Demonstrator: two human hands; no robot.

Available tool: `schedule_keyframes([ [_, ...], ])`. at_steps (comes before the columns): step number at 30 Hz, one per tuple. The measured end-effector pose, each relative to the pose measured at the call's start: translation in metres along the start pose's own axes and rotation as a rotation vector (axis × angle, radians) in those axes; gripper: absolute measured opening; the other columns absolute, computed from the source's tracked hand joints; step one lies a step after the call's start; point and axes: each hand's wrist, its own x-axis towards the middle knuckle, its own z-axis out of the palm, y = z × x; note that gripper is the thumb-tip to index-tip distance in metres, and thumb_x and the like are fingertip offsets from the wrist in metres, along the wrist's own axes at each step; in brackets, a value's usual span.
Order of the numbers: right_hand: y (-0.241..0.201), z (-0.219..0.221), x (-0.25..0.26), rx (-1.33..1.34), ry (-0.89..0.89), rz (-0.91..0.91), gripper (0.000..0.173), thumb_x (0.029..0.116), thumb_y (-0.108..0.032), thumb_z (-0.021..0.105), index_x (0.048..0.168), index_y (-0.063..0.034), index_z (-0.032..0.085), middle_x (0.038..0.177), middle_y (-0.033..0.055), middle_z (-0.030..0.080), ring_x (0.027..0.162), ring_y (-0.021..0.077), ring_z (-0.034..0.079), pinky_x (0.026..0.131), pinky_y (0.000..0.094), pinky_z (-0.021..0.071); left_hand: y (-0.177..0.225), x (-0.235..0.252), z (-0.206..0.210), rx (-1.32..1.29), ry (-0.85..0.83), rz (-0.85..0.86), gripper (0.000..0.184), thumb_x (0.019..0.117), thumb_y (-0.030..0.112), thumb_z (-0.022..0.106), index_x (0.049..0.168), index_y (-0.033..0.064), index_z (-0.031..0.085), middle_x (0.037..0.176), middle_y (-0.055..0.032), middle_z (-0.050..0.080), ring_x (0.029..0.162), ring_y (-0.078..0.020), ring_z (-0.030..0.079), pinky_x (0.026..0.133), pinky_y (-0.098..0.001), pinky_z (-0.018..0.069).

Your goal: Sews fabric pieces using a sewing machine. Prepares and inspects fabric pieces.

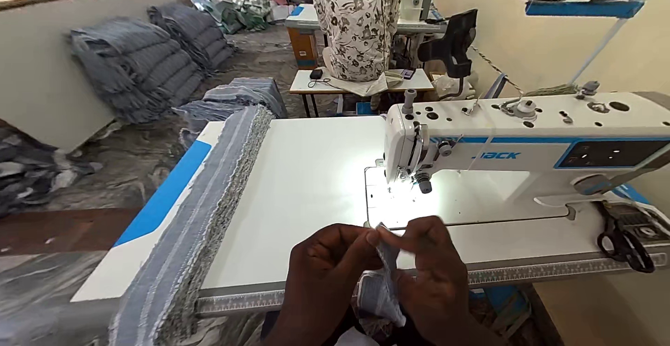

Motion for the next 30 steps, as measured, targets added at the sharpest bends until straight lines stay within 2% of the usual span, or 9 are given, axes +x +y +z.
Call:
schedule_keyframes([
  [3, 0.008, -0.015, 0.005, 0.002, 0.030, 0.319, 0.012, 0.0909, -0.035, 0.071, 0.094, -0.0227, 0.072, 0.126, -0.0023, 0.060, 0.109, 0.0109, 0.060, 0.083, 0.0310, 0.0566, -0.015, 0.008, 0.011, 0.081, -0.110, -0.049, 0.015, 0.0983, 0.023, 0.069, 0.096, 0.0089, 0.073, 0.078, -0.0102, 0.073, 0.066, -0.0225, 0.073, 0.065, -0.0381, 0.0660],
  [6, 0.021, -0.034, 0.005, -0.075, -0.052, 0.519, 0.018, 0.0944, -0.021, 0.065, 0.079, -0.0118, 0.064, 0.074, 0.0010, 0.063, 0.058, 0.0114, 0.057, 0.050, 0.0282, 0.0480, -0.026, 0.033, 0.013, 0.293, -0.357, -0.243, 0.015, 0.1001, 0.025, 0.067, 0.094, 0.0124, 0.071, 0.077, -0.0023, 0.072, 0.066, -0.0150, 0.070, 0.063, -0.0307, 0.0619],
  [8, 0.027, -0.041, 0.000, -0.354, -0.077, 0.477, 0.016, 0.0975, -0.025, 0.064, 0.087, -0.0137, 0.062, 0.063, -0.0014, 0.055, 0.048, 0.0096, 0.050, 0.043, 0.0263, 0.0421, -0.037, 0.052, 0.024, 0.289, -0.410, -0.409, 0.020, 0.1028, 0.023, 0.064, 0.094, 0.0062, 0.070, 0.077, -0.0049, 0.072, 0.064, -0.0148, 0.070, 0.062, -0.0292, 0.0605],
  [10, 0.036, -0.037, -0.007, -0.803, 0.022, 0.290, 0.018, 0.0940, -0.029, 0.072, 0.106, -0.0151, 0.073, 0.081, -0.0004, 0.063, 0.067, 0.0137, 0.060, 0.057, 0.0323, 0.0531, -0.061, 0.069, 0.038, 0.337, -0.397, -0.471, 0.023, 0.1050, 0.026, 0.061, 0.097, 0.0054, 0.069, 0.079, -0.0049, 0.073, 0.064, -0.0147, 0.070, 0.061, -0.0300, 0.0610],
  [13, 0.055, -0.019, -0.017, -1.018, -0.099, 0.327, 0.047, 0.0933, -0.017, 0.068, 0.140, -0.0105, 0.064, 0.121, 0.0143, 0.062, 0.107, 0.0340, 0.060, 0.085, 0.0491, 0.0552, -0.092, 0.097, 0.049, 0.600, -0.411, -0.435, 0.025, 0.1032, 0.031, 0.061, 0.098, 0.0085, 0.070, 0.076, -0.0022, 0.073, 0.061, -0.0136, 0.071, 0.060, -0.0347, 0.0627],
  [16, 0.085, -0.028, -0.012, -1.064, -0.178, 0.239, 0.034, 0.0916, -0.012, 0.065, 0.123, -0.0176, 0.075, 0.113, 0.0094, 0.064, 0.101, 0.0315, 0.061, 0.077, 0.0479, 0.0539, -0.093, 0.109, 0.047, 0.960, -0.415, -0.320, 0.025, 0.1001, 0.035, 0.060, 0.104, 0.0116, 0.067, 0.075, -0.0037, 0.066, 0.071, -0.0217, 0.066, 0.067, -0.0481, 0.0556],
  [20, 0.118, -0.066, 0.030, -0.928, -0.396, -0.003, 0.036, 0.0941, -0.009, 0.059, 0.113, -0.0327, 0.079, 0.113, -0.0008, 0.068, 0.110, 0.0289, 0.057, 0.084, 0.0491, 0.0488, -0.097, 0.082, 0.026, 1.095, -0.301, 0.010, 0.043, 0.0959, 0.050, 0.067, 0.117, 0.0132, 0.061, 0.075, 0.0000, 0.062, 0.066, -0.0199, 0.064, 0.059, -0.0453, 0.0547],
  [24, 0.126, -0.075, 0.042, -0.884, -0.460, -0.101, 0.032, 0.0912, -0.005, 0.061, 0.103, -0.0272, 0.082, 0.112, -0.0005, 0.069, 0.107, 0.0287, 0.058, 0.084, 0.0471, 0.0494, -0.107, 0.053, 0.018, 1.128, -0.418, 0.341, 0.061, 0.0988, 0.062, 0.054, 0.144, 0.0205, 0.060, 0.117, -0.0054, 0.063, 0.097, -0.0249, 0.059, 0.077, -0.0438, 0.0498],
  [30, 0.128, -0.076, 0.043, -0.913, -0.471, -0.089, 0.039, 0.0954, -0.009, 0.054, 0.116, -0.0297, 0.079, 0.114, 0.0012, 0.069, 0.106, 0.0281, 0.060, 0.082, 0.0462, 0.0484, -0.106, 0.058, 0.018, 1.239, -0.480, 0.366, 0.062, 0.1013, 0.064, 0.044, 0.139, 0.0184, 0.064, 0.136, -0.0022, 0.058, 0.109, -0.0254, 0.054, 0.082, -0.0432, 0.0432],
])
